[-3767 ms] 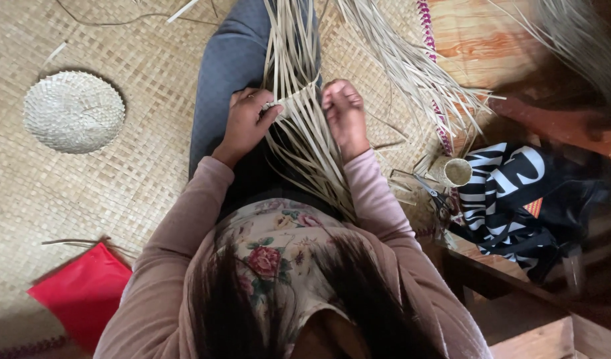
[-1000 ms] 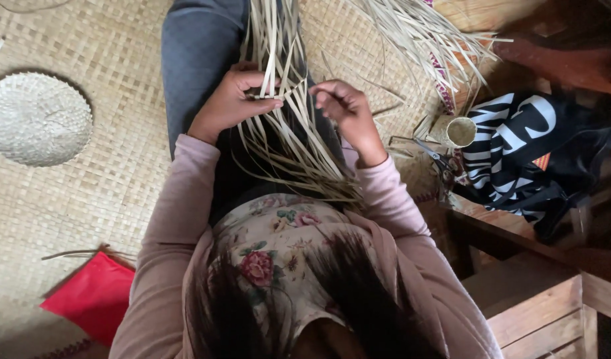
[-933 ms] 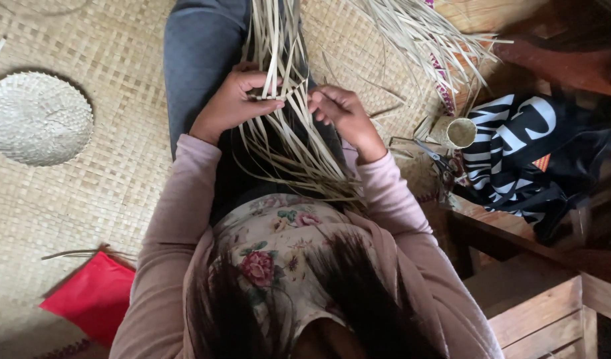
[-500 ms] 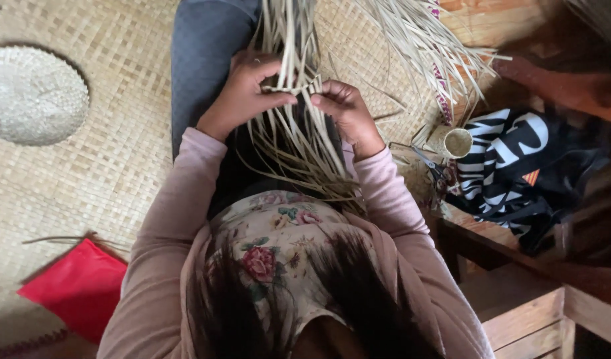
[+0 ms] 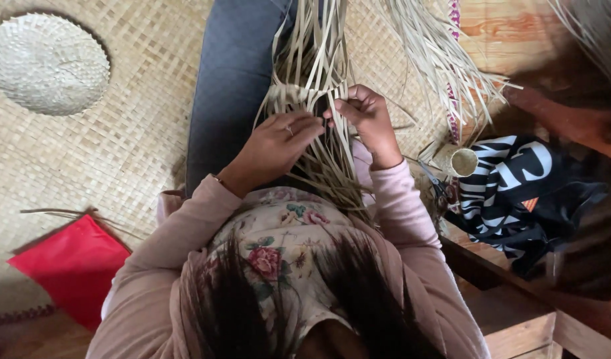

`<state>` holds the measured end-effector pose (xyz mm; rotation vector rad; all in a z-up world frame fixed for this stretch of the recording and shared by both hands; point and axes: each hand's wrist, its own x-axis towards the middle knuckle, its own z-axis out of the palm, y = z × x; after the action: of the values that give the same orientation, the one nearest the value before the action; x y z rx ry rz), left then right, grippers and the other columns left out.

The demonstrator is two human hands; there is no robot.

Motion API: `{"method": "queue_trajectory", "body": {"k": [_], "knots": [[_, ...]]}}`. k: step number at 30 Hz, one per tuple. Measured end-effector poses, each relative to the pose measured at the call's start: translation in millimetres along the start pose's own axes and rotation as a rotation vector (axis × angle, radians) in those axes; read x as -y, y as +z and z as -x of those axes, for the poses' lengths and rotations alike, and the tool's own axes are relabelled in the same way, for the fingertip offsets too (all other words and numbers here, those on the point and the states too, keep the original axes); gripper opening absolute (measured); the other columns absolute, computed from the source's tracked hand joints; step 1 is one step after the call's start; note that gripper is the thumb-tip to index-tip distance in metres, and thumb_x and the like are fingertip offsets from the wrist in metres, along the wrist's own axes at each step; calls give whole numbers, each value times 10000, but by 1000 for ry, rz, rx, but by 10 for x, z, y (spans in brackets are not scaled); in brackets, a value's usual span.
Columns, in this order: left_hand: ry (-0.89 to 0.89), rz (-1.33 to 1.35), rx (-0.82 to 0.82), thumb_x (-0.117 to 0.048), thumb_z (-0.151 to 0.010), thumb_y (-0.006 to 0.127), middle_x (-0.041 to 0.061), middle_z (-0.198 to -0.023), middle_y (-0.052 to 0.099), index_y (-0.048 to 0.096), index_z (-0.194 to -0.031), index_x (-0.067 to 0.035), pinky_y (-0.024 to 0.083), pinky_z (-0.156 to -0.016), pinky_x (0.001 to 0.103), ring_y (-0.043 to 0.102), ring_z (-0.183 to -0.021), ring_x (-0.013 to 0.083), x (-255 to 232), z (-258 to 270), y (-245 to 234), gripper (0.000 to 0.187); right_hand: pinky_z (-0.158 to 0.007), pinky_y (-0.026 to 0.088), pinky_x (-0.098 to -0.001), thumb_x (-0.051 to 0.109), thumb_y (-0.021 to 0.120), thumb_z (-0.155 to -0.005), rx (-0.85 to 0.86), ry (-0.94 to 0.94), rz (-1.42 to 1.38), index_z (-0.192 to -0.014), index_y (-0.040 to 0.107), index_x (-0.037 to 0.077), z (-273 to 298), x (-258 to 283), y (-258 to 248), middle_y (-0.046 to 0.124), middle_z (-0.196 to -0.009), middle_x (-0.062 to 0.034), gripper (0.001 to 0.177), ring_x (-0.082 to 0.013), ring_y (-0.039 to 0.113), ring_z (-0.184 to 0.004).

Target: Weaving dried plant fibers to create a structured object, likely a basket or mat.

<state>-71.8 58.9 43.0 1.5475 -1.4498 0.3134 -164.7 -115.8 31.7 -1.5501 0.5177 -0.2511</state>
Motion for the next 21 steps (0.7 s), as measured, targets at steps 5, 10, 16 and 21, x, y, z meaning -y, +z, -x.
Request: {"method": "queue_trajectory", "body": {"k": [5,10,16,21], "knots": [[-126,-105,24,-97,-874,527,98,-892,603,575,-1028,-76,489,-692,350,599,-826,272,164,218,167,163,-503,494,-216,-41,571,-807,-3,30,-47,-853,526,-61,9,20,13,573,-666,-168,67,-155,590,-564],[-385,90,42,-131,-902,481,110,-873,594,535,-1107,-87,495,-698,383,595,-793,303,52,148,65,217,-571,547,-290,-21,549,-826,10,54,-90,-876,516,-71,1,-78,-26,602,-752,-230,79,-251,648,-655],[-558,355,-40,-9,-879,472,161,-873,607,506,-1117,-45,521,-622,378,619,-760,314,58,118,-6,243,-585,549,-296,6,547,-832,28,78,-91,-893,504,-54,-9,-156,-72,610,-797,-230,96,-270,652,-707],[-621,524,-119,11,-877,472,183,-848,600,509,-1083,-14,528,-585,352,632,-714,275,100,172,83,211,-588,561,-296,4,524,-842,39,74,-101,-901,493,-54,-8,-162,-43,605,-835,-242,89,-269,654,-717]]}}
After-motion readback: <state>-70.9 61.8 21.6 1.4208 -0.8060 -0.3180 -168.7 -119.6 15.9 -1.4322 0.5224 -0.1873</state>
